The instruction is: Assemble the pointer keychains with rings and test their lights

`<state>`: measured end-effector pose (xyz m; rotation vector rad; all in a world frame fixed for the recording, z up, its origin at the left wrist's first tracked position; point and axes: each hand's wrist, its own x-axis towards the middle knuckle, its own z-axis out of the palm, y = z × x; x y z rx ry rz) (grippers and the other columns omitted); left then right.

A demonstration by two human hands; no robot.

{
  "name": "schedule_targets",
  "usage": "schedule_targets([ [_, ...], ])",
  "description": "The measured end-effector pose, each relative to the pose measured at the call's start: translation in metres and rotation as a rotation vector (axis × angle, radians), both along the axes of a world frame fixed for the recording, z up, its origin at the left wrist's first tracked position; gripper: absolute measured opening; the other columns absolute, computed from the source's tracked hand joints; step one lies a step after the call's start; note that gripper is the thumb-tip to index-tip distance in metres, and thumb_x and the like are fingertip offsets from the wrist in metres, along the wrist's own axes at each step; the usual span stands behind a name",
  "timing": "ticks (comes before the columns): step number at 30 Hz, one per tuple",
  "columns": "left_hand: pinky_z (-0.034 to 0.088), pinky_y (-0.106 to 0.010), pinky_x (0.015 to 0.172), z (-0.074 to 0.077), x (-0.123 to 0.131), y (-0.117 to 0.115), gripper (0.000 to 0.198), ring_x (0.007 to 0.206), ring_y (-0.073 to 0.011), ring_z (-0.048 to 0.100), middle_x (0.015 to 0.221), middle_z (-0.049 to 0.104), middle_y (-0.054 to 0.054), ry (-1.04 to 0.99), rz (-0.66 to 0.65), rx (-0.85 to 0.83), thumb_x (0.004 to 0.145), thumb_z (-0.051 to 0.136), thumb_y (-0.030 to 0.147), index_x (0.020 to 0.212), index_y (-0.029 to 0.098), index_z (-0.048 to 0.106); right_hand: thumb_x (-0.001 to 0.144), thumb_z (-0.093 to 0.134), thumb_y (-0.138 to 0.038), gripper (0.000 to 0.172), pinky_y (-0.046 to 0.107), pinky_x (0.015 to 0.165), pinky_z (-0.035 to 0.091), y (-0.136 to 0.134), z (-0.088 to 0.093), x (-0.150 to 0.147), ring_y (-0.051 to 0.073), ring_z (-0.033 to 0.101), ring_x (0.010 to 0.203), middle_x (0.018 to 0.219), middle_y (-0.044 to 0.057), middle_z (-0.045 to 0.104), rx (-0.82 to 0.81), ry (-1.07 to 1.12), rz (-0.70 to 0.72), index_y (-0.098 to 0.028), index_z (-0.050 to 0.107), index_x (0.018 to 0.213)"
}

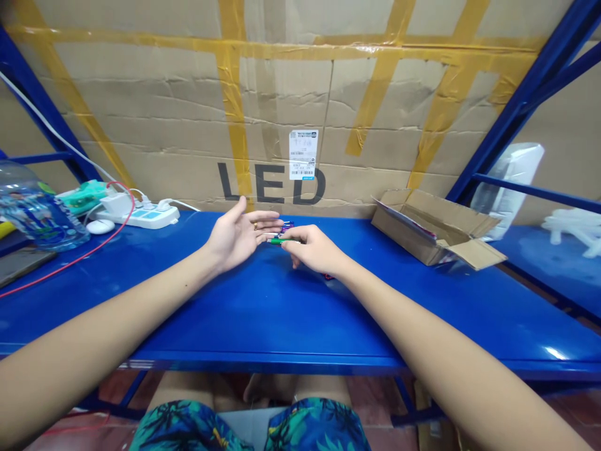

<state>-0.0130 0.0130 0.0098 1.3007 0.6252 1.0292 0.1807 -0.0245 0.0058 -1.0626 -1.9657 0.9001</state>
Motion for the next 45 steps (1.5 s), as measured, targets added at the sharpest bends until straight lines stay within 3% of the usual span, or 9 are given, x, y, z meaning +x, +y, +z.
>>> schedule_targets([
  [5,0.054,-0.044,0.094,0.0004,-0.0055,0.0028,0.076,0.120,-0.0330,0.061,0.121,0.069,-0.021,-0.036,-0.036,-0.040,0.088,0.034,0.076,0.110,0.012,0.068,0.085,0.055,-0.027,0.016,0.029,0.058,0.046,-0.0049,0.0024,-0.0027,0.015,0.060,0.051,0.053,-0.003,0.059,0.037,-0.034,-0.029,-0.017,0.063,0.075],
  [18,0.053,-0.043,0.091,0.0001,-0.0066,0.0019,0.075,0.117,-0.0332,0.064,0.121,0.070,-0.020,-0.020,-0.067,-0.073,0.088,0.033,0.076,0.108,0.013,0.070,0.084,0.053,-0.028,0.024,0.028,0.056,0.043,-0.0095,0.0073,-0.0022,0.014,0.054,0.050,0.056,-0.003,0.058,0.117,-0.087,-0.128,-0.014,0.071,0.093],
  [24,0.054,-0.043,0.087,-0.0012,-0.0056,0.0026,0.076,0.117,-0.0334,0.064,0.120,0.071,-0.019,0.039,-0.051,-0.030,0.086,0.033,0.078,0.106,0.015,0.070,0.083,0.054,-0.027,0.023,0.029,0.062,0.043,-0.0054,0.0032,0.0001,0.015,0.056,0.057,0.057,-0.002,0.058,0.176,-0.096,-0.106,-0.014,0.071,0.094],
  [45,0.054,-0.041,0.082,-0.0036,-0.0055,0.0029,0.066,0.105,-0.0305,0.068,0.106,0.074,-0.017,-0.059,-0.090,-0.086,0.089,0.040,0.072,0.098,0.015,0.072,0.086,0.054,-0.029,0.026,0.030,0.065,0.042,-0.0098,0.0079,-0.0020,0.018,0.058,0.064,0.062,0.002,0.062,0.219,-0.126,-0.096,-0.013,0.073,0.093],
])
